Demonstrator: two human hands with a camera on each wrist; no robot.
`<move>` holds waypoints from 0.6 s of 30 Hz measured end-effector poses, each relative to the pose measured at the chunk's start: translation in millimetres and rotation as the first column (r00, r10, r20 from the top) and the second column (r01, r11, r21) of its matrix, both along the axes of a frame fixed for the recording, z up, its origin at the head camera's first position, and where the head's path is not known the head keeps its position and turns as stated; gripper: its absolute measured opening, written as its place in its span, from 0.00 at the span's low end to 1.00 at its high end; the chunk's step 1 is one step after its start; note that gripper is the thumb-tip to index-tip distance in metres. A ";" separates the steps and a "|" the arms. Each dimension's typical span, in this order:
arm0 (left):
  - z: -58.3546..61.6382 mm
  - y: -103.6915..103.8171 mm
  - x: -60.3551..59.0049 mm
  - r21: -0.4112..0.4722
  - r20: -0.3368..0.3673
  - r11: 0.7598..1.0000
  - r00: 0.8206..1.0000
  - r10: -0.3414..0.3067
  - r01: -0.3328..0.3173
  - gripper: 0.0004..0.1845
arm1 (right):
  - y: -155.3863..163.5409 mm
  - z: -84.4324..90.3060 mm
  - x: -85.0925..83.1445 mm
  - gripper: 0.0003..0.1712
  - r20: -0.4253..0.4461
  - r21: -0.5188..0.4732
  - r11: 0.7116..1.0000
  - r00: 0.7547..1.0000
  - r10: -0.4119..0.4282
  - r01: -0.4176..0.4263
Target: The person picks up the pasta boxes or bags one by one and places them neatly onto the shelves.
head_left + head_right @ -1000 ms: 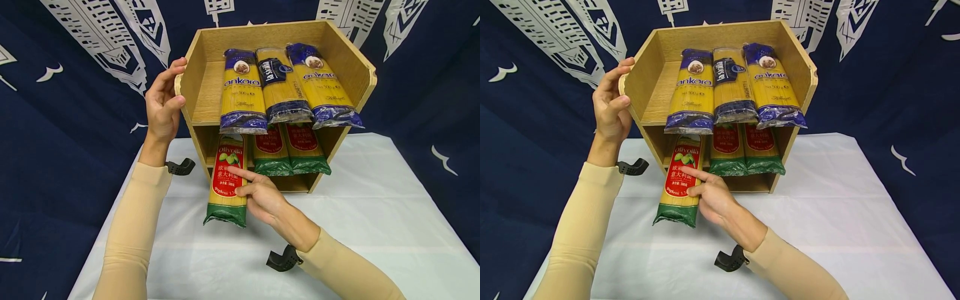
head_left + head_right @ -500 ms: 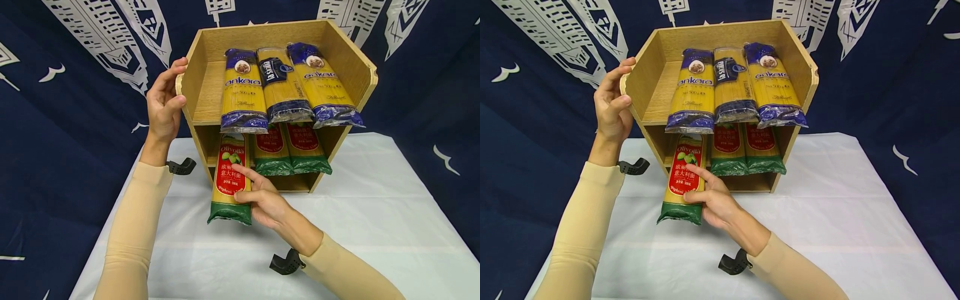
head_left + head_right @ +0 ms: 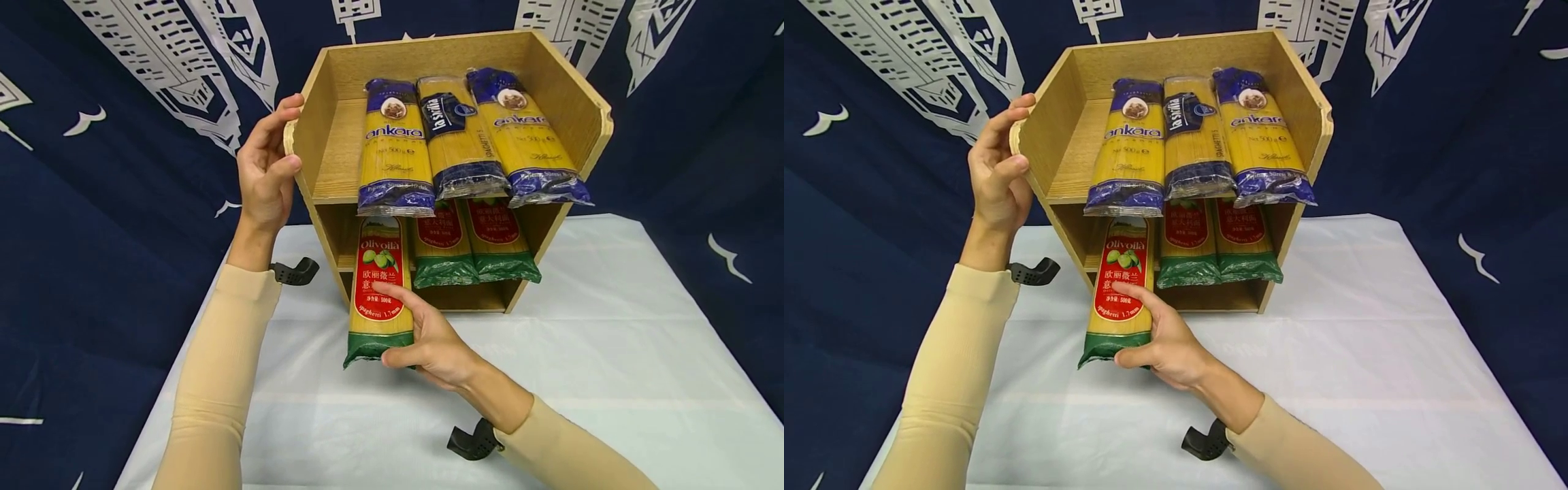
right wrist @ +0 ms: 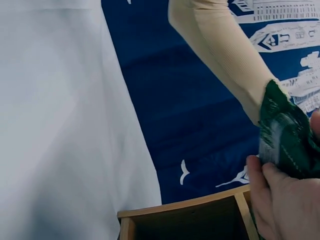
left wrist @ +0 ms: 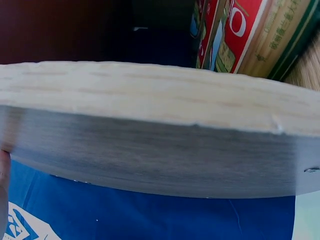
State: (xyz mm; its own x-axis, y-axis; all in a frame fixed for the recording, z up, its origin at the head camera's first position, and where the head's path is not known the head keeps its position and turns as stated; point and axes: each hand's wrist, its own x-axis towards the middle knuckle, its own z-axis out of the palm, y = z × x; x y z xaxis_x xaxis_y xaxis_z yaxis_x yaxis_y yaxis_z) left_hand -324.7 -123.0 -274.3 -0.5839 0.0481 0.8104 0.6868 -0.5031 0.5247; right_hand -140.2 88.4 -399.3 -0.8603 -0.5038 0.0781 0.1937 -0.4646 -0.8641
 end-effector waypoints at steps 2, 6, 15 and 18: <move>0.0 0.1 -0.1 -0.002 -0.003 1.000 1.000 0.001 -0.001 0.29 | -0.9 -2.1 1.8 0.58 -0.012 0.009 0.999 0.999 -0.033 0.033; -0.1 0.1 -0.6 -0.001 -0.007 1.000 1.000 -0.002 0.002 0.29 | -3.3 -5.2 3.9 0.57 -0.030 0.020 0.995 0.995 -0.093 0.094; 0.1 0.0 -0.1 -0.001 -0.002 1.000 1.000 -0.005 0.005 0.29 | -6.1 -5.3 -0.9 0.55 -0.058 0.036 0.987 0.987 -0.152 0.154; -0.1 -0.5 0.5 0.001 0.005 1.000 1.000 -0.007 0.007 0.28 | -6.0 -4.3 -6.4 0.54 -0.059 0.048 0.983 0.983 -0.174 0.177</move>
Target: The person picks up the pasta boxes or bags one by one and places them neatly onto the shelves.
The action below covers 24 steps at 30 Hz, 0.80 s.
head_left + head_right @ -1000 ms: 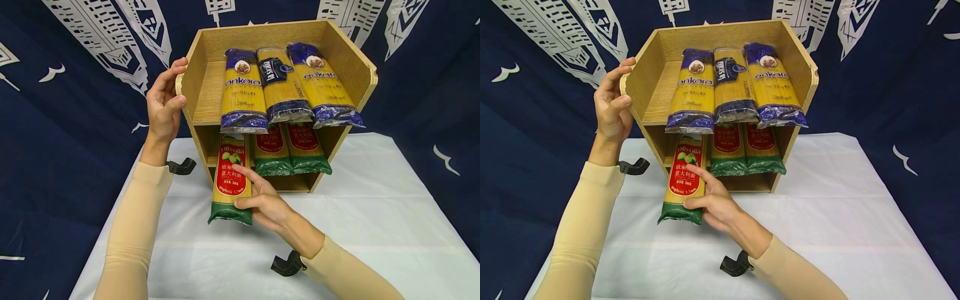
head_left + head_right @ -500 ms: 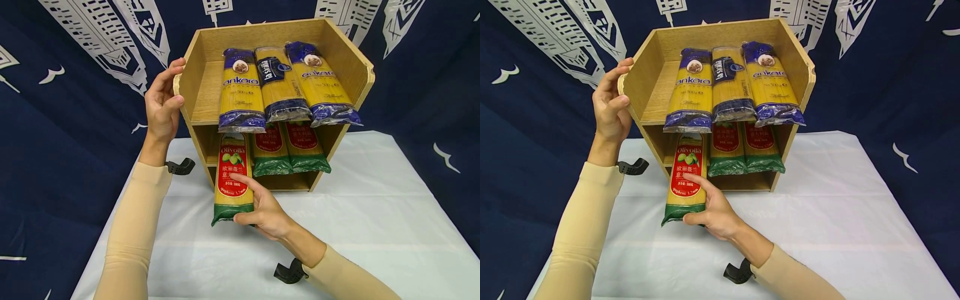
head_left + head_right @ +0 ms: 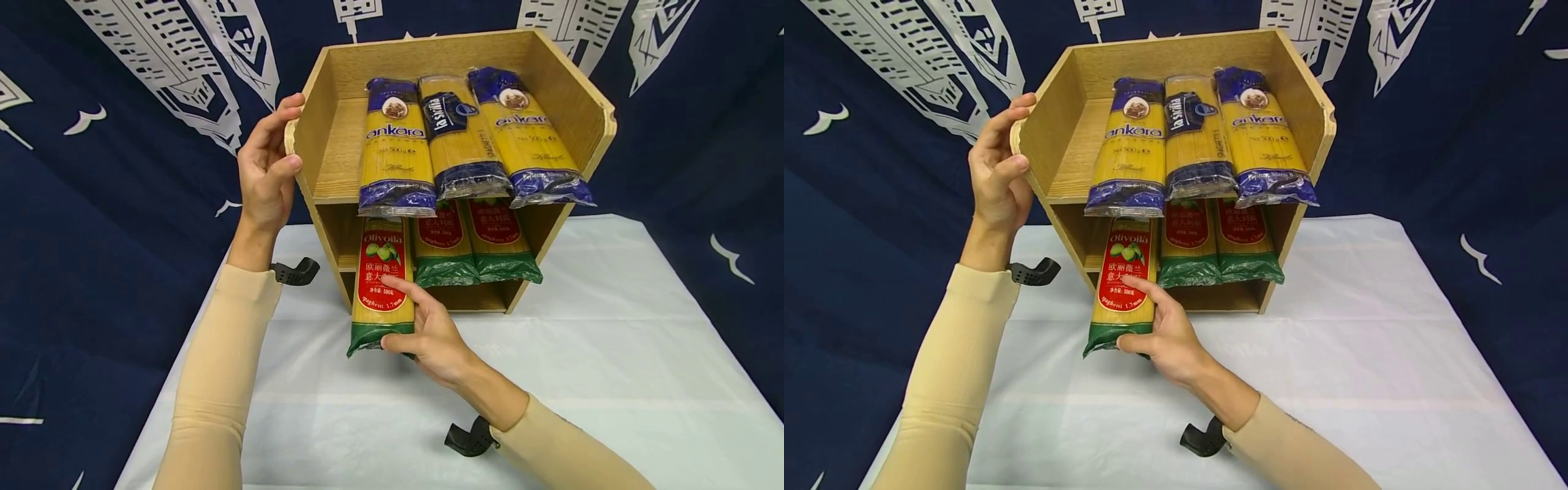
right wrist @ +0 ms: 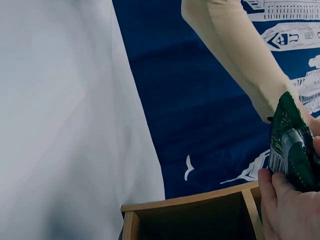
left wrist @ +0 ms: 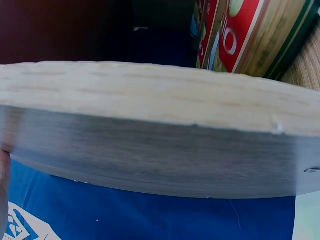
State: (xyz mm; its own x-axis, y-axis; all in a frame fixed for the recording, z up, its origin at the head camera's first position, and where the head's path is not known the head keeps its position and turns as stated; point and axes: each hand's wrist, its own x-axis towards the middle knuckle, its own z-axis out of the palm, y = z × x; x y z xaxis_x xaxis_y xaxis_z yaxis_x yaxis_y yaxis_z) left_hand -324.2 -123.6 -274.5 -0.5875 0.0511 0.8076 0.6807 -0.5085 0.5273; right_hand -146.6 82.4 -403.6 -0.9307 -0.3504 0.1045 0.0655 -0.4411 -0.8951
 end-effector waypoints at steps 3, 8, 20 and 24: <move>-0.4 0.2 0.3 0.001 0.002 1.000 1.000 0.002 -0.002 0.28 | 0.7 1.0 -5.2 0.53 0.010 0.012 1.000 1.000 -0.027 0.027; -0.1 0.4 -0.7 -0.001 -0.008 1.000 1.000 0.003 -0.003 0.29 | 0.7 2.9 -12.4 0.49 0.005 0.048 0.995 0.996 -0.087 0.087; -0.6 0.5 -0.7 -0.003 -0.009 1.000 1.000 0.000 0.000 0.28 | 3.2 10.2 -19.9 0.32 -0.007 0.284 0.924 0.964 -0.267 0.258; -0.8 0.1 -0.3 -0.001 -0.012 1.000 1.000 -0.001 0.001 0.28 | 3.2 10.3 -23.7 0.26 -0.021 0.309 0.902 0.951 -0.309 0.300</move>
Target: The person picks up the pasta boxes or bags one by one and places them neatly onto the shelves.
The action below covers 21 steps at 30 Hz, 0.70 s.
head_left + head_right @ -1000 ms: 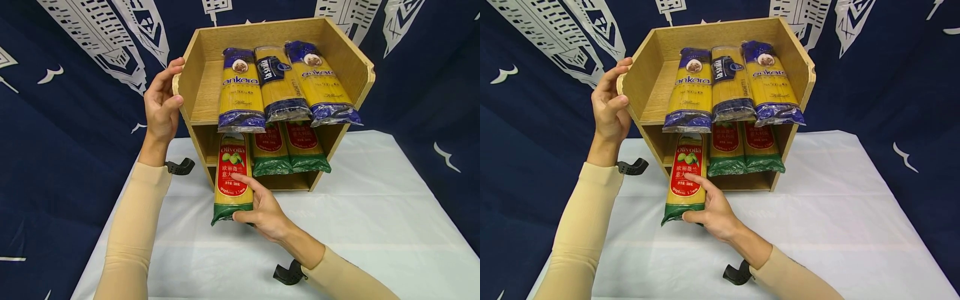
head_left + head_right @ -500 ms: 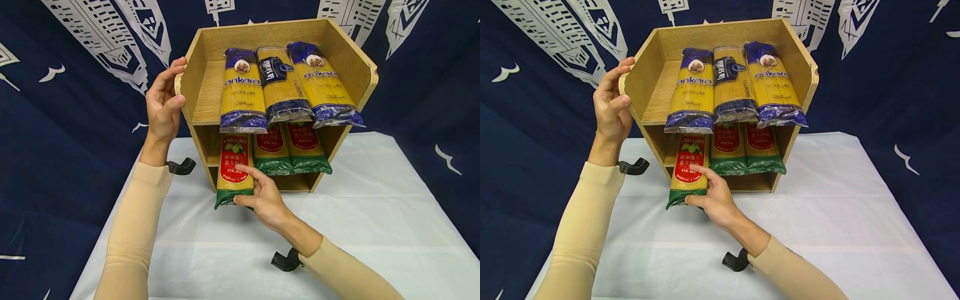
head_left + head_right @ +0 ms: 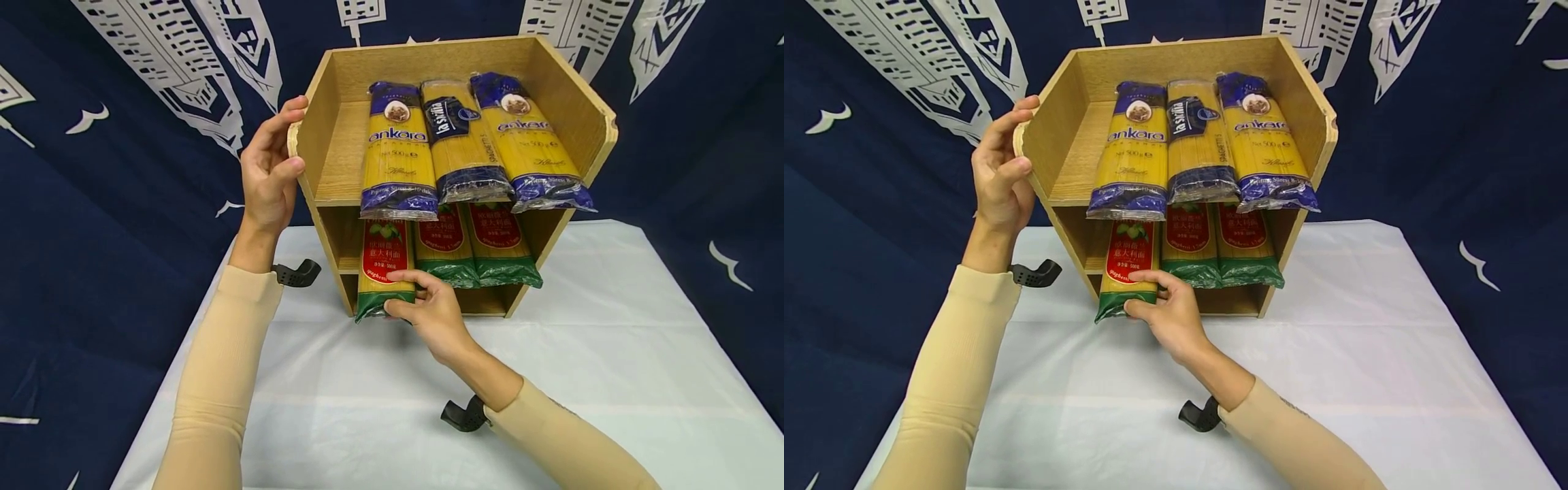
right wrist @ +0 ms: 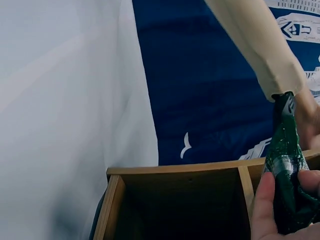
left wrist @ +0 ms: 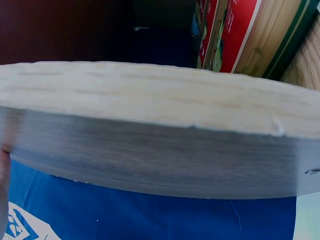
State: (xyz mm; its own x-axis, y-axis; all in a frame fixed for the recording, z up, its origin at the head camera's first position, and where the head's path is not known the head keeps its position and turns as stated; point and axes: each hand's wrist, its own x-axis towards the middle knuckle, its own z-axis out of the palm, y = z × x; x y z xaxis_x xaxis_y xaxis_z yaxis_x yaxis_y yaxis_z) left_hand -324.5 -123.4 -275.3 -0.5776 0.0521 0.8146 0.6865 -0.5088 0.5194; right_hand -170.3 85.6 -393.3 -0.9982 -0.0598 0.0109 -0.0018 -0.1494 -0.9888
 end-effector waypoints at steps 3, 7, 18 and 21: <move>-0.4 -0.3 -0.1 0.000 -0.004 1.000 1.000 -0.001 0.001 0.27 | -0.2 -1.1 -3.1 0.24 -0.010 -0.004 1.000 1.000 -0.008 0.008; -0.1 -0.3 -0.3 0.000 -0.005 1.000 1.000 -0.001 0.001 0.28 | 0.5 -1.4 -6.5 0.23 -0.025 0.044 0.999 0.999 -0.028 0.030; 0.1 -0.7 1.1 -0.002 0.002 1.000 1.000 0.000 0.000 0.28 | 3.3 -2.3 -14.3 0.22 -0.071 0.124 0.990 0.996 -0.056 0.065; -0.2 -0.8 1.2 -0.004 0.003 1.000 1.000 0.000 0.000 0.28 | 3.1 -1.8 -16.7 0.21 -0.066 0.138 0.986 0.995 -0.081 0.090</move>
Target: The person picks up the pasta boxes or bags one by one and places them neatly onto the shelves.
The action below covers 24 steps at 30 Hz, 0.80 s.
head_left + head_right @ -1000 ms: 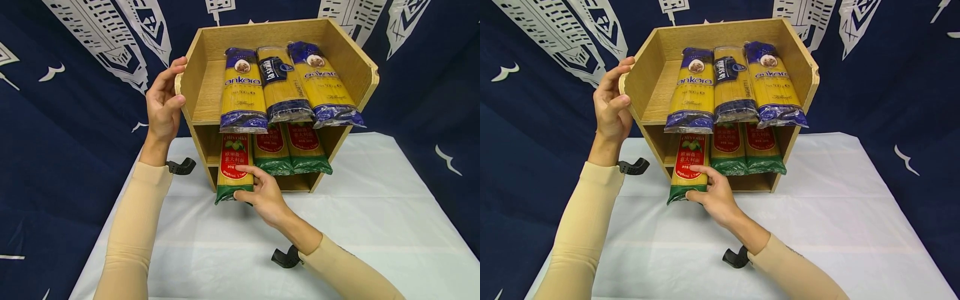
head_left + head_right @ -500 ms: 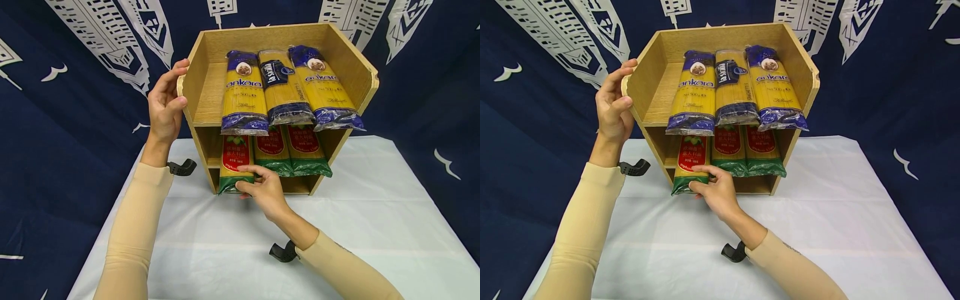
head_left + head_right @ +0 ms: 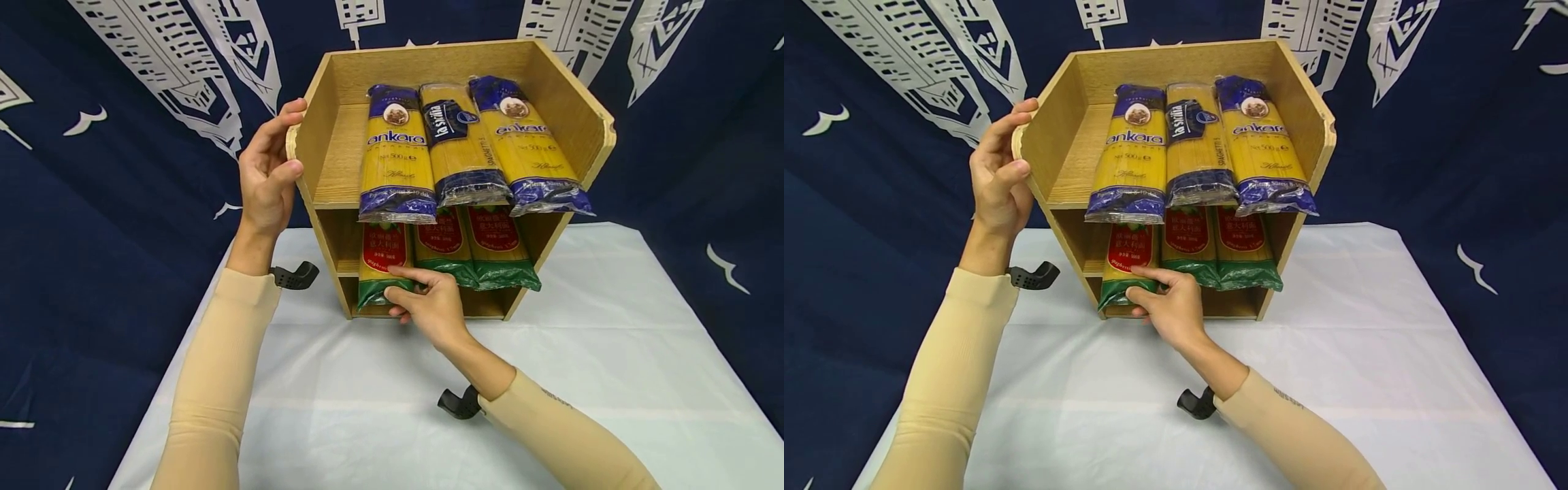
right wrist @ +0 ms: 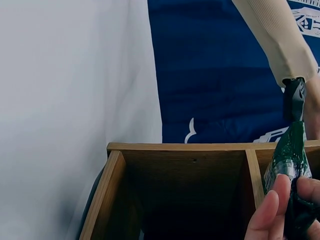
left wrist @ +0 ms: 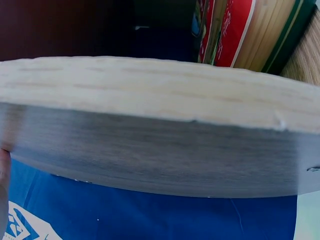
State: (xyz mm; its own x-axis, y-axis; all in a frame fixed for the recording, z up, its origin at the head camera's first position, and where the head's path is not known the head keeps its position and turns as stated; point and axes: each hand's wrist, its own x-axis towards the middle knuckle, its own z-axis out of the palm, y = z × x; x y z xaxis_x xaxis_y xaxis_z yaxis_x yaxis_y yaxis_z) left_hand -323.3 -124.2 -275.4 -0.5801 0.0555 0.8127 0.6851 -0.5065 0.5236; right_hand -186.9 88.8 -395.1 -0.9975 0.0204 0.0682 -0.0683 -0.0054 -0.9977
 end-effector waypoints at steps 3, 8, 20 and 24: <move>0.8 -0.1 -0.1 -0.004 -0.003 1.000 1.000 -0.001 0.001 0.27 | 0.1 2.1 -2.8 0.20 0.015 0.005 1.000 1.000 -0.024 0.024; 0.5 -1.3 0.4 -0.014 -0.011 1.000 1.000 0.002 -0.002 0.27 | 0.7 2.8 -5.6 0.19 0.027 0.027 0.999 0.999 -0.045 0.044; -0.2 -1.1 0.9 -0.014 -0.014 1.000 1.000 0.000 0.000 0.28 | -0.7 -0.4 -11.4 0.17 -0.041 0.082 0.989 0.992 -0.122 0.125; 0.5 -0.9 0.7 -0.011 -0.016 1.000 1.000 0.000 -0.001 0.28 | -0.9 0.5 -13.0 0.17 -0.036 0.091 0.986 0.990 -0.133 0.136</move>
State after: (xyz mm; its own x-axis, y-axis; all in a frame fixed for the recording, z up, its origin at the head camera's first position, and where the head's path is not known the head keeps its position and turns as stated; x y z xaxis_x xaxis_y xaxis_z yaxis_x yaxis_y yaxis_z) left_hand -322.5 -125.1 -275.0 -0.5669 0.0642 0.8213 0.6937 -0.5005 0.5179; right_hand -200.0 87.9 -394.5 -0.9835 0.1467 0.1060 -0.0921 0.0987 -0.9909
